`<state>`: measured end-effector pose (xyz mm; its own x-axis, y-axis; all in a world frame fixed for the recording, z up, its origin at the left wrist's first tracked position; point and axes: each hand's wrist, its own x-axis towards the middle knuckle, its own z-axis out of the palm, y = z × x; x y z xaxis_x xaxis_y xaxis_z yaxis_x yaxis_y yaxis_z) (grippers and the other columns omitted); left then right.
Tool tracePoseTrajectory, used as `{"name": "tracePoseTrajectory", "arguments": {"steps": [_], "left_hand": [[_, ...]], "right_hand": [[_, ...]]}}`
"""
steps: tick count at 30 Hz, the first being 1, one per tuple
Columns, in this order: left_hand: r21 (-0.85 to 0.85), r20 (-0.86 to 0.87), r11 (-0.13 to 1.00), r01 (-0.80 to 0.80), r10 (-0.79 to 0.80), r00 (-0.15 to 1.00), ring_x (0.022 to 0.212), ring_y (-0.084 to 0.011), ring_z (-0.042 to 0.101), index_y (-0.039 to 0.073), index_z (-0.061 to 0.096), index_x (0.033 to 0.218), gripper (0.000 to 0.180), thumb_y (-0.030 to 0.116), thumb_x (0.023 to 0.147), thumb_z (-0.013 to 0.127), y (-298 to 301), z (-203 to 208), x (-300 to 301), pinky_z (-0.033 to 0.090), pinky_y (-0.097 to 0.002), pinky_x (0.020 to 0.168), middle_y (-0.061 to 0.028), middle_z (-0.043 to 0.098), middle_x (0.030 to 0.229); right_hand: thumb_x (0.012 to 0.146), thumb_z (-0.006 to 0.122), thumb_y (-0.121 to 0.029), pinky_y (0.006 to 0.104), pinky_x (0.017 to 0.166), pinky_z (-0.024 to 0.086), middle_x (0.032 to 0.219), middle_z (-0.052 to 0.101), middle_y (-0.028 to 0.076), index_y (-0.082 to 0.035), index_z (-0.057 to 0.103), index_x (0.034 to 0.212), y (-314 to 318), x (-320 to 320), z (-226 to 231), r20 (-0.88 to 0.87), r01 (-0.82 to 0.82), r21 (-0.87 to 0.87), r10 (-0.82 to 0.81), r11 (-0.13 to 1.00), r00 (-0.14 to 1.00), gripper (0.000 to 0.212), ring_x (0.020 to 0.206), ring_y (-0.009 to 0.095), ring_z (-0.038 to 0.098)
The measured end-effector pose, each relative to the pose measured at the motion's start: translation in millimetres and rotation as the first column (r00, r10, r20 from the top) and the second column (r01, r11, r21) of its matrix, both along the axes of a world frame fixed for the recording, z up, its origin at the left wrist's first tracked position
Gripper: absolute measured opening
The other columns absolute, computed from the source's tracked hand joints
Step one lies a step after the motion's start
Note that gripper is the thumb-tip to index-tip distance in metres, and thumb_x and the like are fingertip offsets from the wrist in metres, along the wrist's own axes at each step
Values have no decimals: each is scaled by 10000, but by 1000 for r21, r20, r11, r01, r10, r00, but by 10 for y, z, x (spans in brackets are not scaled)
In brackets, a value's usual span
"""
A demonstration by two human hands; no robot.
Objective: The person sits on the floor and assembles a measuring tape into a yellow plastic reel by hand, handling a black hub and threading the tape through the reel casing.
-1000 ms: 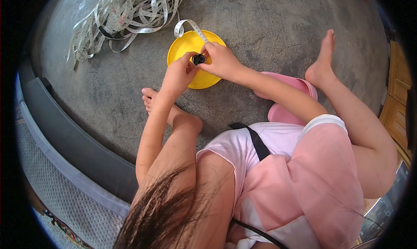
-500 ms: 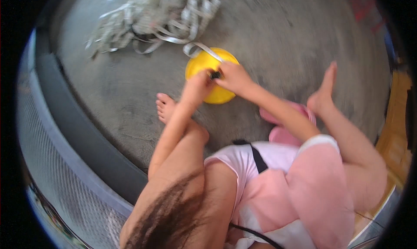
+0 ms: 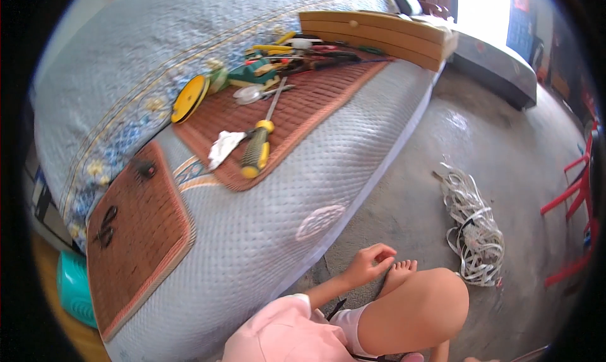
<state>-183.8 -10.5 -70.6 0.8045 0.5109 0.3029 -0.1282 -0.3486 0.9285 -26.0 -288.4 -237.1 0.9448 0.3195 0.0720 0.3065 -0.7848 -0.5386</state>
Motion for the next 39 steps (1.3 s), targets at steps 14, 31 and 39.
{"name": "tracePoseTrajectory", "arguments": {"steps": [14,31,39], "left_hand": [[875,425,-27,-484,525,737,479,-156,473,87,516,709,97,39,627,534,-52,2129,-1996,378,-256,426,-32,495,585],[980,-194,196,12,957,217,666,-240,529,50,517,742,192,208,638,547,2538,2540,-2276,409,-318,564,-91,548,691],[422,-415,891,-165,352,839,708,-92,515,10,547,835,283,202,642,624,2633,2369,-1168,411,-209,631,-44,557,768]], "right_hand": [[479,621,-139,308,583,405,633,529,152,23,524,665,78,358,135,-75,-85,-106,77,991,994,264,607,281,524],[489,540,22,260,418,388,524,495,62,4,489,656,202,154,333,-353,70,31,-54,997,934,176,437,169,501],[522,525,47,263,338,366,469,463,66,8,486,655,77,276,121,-264,152,-54,-161,987,951,144,366,169,481]]}}
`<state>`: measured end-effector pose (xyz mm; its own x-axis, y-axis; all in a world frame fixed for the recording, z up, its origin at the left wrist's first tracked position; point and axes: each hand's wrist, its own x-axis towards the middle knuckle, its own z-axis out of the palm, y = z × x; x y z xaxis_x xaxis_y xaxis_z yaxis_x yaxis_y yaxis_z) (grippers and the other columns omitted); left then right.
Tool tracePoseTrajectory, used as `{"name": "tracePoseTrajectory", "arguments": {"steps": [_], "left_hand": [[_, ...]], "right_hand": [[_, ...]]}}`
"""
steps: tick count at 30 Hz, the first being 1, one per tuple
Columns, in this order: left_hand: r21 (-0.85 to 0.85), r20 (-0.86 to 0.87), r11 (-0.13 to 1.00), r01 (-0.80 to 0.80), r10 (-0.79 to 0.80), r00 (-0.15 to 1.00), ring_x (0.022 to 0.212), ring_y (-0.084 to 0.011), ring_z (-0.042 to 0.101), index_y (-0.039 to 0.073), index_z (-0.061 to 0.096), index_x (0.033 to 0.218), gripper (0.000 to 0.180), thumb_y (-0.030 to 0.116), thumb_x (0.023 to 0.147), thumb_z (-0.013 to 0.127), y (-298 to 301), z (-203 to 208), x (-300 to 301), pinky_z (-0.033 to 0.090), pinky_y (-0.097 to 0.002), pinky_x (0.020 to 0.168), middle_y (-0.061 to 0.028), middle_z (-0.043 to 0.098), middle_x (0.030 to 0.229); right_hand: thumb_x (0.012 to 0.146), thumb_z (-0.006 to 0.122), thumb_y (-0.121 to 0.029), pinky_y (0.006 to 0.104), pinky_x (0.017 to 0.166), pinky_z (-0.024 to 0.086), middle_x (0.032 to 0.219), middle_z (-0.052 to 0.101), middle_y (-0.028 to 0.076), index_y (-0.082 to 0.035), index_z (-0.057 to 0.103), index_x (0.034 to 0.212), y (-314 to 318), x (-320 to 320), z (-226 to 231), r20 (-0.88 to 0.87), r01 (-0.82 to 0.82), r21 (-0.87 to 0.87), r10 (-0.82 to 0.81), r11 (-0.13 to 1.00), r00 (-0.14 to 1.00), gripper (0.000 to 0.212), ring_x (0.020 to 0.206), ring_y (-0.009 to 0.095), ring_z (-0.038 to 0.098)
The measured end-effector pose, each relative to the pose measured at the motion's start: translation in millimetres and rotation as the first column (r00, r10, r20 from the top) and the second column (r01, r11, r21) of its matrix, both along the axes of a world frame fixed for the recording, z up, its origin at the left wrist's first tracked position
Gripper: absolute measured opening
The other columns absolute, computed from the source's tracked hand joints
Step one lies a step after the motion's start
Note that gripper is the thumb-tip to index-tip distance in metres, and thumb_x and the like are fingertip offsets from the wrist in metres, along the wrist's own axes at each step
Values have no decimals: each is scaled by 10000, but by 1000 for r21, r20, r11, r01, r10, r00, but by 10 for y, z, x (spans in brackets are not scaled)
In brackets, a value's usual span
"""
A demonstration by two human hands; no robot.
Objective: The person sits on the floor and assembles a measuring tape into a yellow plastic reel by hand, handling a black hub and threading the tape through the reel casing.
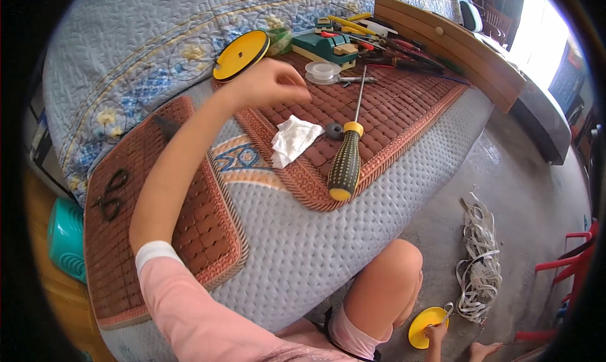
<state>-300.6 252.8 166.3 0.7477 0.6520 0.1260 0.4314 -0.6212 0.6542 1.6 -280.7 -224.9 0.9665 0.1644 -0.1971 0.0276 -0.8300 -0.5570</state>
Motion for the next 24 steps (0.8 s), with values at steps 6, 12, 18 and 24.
{"name": "tracePoseTrajectory", "arguments": {"steps": [6,12,18,24], "left_hand": [[433,-280,856,281,-169,945,789,-245,493,14,528,855,306,221,637,587,-501,-45,162,398,-306,673,-103,492,822],[501,-278,814,293,-169,946,774,-247,480,33,522,790,221,204,659,570,-496,-148,214,386,-315,660,-94,489,787],[441,28,888,132,-161,987,702,-193,498,11,519,813,271,174,621,619,-69,-55,243,398,-282,625,-93,487,753],[402,132,915,26,-86,987,677,-203,530,-1,474,818,293,168,625,617,363,-140,662,412,-278,605,-109,538,742]], "right_hand": [[547,518,63,263,365,395,546,513,90,12,519,767,57,-70,104,-39,-34,91,37,995,999,225,406,173,507],[504,557,76,283,402,428,662,548,84,-27,486,926,139,1,246,-273,-86,45,95,995,957,440,497,182,540],[461,610,54,311,449,443,675,540,100,-36,455,960,-122,236,-187,-296,-184,-53,161,981,942,531,550,200,548],[547,591,-171,308,731,398,893,526,120,-76,517,922,217,158,420,-351,-370,-380,238,848,906,394,838,246,491]]}}
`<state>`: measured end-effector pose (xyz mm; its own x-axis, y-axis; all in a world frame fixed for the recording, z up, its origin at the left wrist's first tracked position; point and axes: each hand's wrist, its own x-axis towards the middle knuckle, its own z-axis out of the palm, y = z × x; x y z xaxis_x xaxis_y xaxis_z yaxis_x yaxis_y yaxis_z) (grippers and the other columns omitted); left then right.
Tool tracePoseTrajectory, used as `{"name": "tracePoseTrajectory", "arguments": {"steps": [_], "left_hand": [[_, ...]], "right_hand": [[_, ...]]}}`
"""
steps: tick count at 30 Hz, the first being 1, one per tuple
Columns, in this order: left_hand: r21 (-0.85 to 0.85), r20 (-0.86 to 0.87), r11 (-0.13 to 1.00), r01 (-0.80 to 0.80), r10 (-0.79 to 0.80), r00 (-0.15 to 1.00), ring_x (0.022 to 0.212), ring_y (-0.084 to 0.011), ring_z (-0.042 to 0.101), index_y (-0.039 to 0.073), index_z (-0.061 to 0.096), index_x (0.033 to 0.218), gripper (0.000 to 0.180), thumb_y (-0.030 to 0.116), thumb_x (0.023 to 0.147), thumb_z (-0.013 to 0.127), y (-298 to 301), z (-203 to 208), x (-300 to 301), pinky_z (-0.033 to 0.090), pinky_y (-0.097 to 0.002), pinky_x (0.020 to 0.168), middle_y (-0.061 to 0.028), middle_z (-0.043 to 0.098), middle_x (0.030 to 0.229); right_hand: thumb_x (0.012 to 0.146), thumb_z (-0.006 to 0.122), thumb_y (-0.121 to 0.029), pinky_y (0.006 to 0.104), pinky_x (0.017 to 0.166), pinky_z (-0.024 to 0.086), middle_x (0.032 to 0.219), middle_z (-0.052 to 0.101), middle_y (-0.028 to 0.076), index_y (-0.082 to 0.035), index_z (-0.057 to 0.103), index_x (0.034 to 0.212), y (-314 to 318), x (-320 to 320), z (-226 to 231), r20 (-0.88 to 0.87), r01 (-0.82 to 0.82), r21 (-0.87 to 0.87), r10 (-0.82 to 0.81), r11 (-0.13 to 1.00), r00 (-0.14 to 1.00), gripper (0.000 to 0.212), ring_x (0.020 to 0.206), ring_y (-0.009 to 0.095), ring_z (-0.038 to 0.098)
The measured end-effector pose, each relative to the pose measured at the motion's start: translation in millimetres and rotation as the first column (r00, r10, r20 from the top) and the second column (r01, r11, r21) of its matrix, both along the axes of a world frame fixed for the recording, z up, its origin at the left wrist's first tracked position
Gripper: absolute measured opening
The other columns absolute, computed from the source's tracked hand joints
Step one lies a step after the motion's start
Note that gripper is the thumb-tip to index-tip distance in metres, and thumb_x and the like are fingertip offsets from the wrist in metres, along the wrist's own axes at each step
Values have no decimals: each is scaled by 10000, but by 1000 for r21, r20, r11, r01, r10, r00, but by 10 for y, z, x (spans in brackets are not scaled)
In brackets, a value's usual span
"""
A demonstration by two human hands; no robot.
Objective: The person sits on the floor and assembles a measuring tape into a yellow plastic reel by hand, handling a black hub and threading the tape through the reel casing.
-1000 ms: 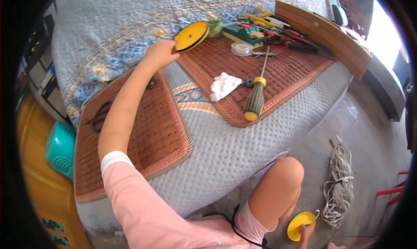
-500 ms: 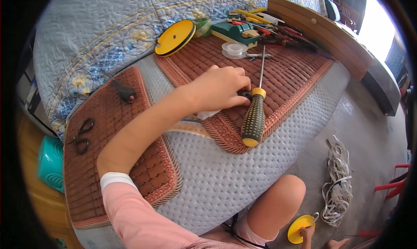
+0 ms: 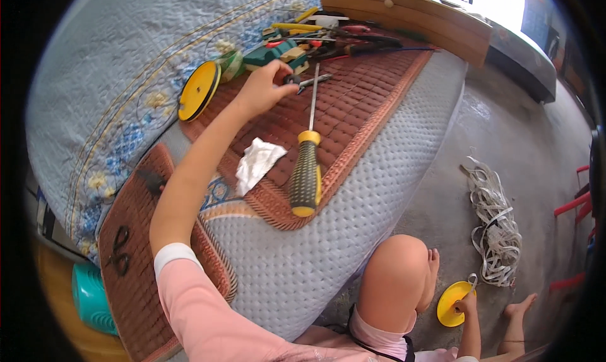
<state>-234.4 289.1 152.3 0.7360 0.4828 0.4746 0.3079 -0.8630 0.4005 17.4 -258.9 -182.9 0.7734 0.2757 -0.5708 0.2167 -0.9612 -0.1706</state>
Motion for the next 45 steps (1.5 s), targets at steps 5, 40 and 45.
{"name": "tracePoseTrajectory", "arguments": {"steps": [5,40,45], "left_hand": [[118,-76,989,-91,101,992,681,-248,549,22,466,832,301,136,600,621,-96,-147,48,419,-296,592,-129,555,749],[-867,56,203,454,-868,494,682,-90,512,20,464,840,210,-8,650,549,-4102,-3071,2163,420,-207,580,-45,523,736],[-953,177,53,299,-704,688,728,-108,516,-4,456,852,213,-24,662,551,-4428,-3383,1953,422,-201,619,-49,512,804]], "right_hand": [[526,596,-124,320,706,406,856,531,130,-60,507,921,-28,-68,-113,56,15,119,-21,993,998,410,808,257,502],[660,533,-114,293,671,418,775,573,115,-13,524,853,-465,-500,-27,14,156,767,-259,623,966,217,731,238,550],[659,536,-155,319,631,431,719,570,110,-45,532,832,-386,-442,93,-34,227,760,-312,608,949,206,663,245,552]]}}
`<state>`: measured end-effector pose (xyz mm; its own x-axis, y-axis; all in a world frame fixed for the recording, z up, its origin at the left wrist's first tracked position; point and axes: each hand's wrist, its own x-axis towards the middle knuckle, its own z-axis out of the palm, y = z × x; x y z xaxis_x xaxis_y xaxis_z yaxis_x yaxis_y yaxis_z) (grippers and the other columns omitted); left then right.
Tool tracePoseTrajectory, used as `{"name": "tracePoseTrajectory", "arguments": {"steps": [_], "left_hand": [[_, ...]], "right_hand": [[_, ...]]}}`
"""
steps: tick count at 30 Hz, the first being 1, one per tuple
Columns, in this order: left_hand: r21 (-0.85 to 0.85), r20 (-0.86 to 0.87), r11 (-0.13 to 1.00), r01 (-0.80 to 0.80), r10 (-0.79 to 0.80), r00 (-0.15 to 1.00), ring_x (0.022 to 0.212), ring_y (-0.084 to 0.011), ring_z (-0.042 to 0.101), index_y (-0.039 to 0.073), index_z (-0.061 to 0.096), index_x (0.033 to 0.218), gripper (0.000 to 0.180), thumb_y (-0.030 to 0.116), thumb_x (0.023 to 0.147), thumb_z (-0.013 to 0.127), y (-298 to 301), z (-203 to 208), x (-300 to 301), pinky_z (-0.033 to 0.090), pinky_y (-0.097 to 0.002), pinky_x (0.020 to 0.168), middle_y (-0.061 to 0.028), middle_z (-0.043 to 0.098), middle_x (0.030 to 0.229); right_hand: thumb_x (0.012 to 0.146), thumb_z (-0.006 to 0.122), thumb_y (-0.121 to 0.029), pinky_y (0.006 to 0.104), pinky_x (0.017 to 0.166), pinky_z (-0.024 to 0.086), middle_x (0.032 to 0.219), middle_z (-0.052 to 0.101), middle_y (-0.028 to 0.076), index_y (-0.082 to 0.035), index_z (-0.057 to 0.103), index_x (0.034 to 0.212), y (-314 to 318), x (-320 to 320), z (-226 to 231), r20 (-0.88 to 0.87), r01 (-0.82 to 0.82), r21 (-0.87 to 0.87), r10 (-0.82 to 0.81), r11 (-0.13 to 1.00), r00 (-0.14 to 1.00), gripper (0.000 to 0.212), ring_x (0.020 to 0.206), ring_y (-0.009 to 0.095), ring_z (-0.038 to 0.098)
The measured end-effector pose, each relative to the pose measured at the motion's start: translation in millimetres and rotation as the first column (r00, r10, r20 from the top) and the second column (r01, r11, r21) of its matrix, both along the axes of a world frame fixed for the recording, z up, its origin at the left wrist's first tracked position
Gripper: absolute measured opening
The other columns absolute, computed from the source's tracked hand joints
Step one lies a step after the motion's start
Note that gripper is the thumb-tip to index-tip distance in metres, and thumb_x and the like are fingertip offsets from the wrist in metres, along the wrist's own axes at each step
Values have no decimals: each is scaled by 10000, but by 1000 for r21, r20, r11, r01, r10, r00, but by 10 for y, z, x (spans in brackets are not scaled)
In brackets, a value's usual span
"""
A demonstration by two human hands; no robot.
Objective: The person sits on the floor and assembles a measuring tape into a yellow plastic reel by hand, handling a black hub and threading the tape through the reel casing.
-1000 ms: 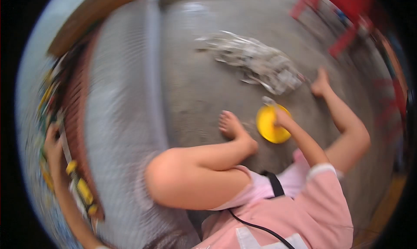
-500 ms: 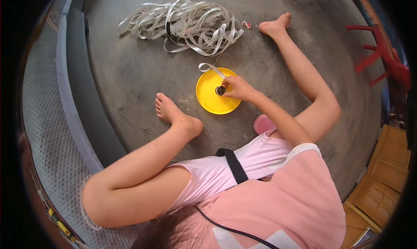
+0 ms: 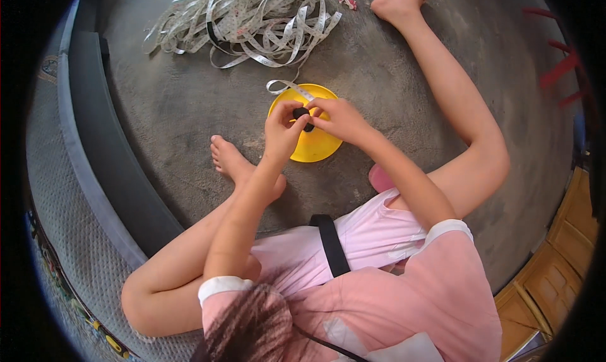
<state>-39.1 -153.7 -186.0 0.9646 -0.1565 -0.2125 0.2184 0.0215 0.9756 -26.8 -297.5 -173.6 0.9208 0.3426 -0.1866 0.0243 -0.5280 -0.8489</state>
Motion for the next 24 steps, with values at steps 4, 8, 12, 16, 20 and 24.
{"name": "tracePoseTrajectory", "arguments": {"steps": [4,8,12,16,20,24], "left_hand": [[-107,-51,974,-201,196,979,756,-126,515,-8,448,868,236,-25,663,563,-67,-23,-136,426,-216,643,-63,507,817],[-115,-138,960,-254,238,961,763,-136,515,-16,446,890,262,-16,661,572,-90,8,-175,423,-219,665,-80,494,855],[-149,-243,951,-269,228,943,747,-137,513,-14,454,891,262,-10,658,576,-35,25,-175,425,-217,657,-80,489,870],[-198,-319,937,-289,217,923,744,-134,513,-14,457,886,245,-7,667,567,-10,37,-200,426,-214,651,-82,486,877],[-286,-442,881,-377,228,867,772,-138,505,-19,446,899,223,0,696,539,-71,138,-186,437,-219,683,-81,481,873],[-343,-486,849,-402,206,850,801,-142,495,-18,436,911,215,-4,712,517,-101,150,-172,444,-231,723,-81,474,873]], "right_hand": [[654,556,-162,316,643,429,731,570,106,-61,537,880,-22,-31,-95,136,-121,55,112,991,984,248,678,239,550],[655,562,-155,312,655,426,742,569,104,-50,538,887,-34,-45,-113,114,-115,74,106,991,988,256,695,237,549],[667,559,-144,297,664,425,749,569,107,-32,542,863,-77,-32,-45,65,-165,77,160,983,985,227,716,231,550],[680,553,-144,283,659,423,758,571,105,-35,546,851,-84,-13,20,-9,-157,101,158,982,987,203,733,223,552],[679,554,-142,272,644,423,739,578,85,-36,551,840,-109,22,2,-66,-119,148,130,982,989,192,661,183,550],[697,549,-143,198,415,314,605,525,7,-38,557,863,-166,57,-20,-164,-77,174,106,982,981,196,451,48,372]]}}
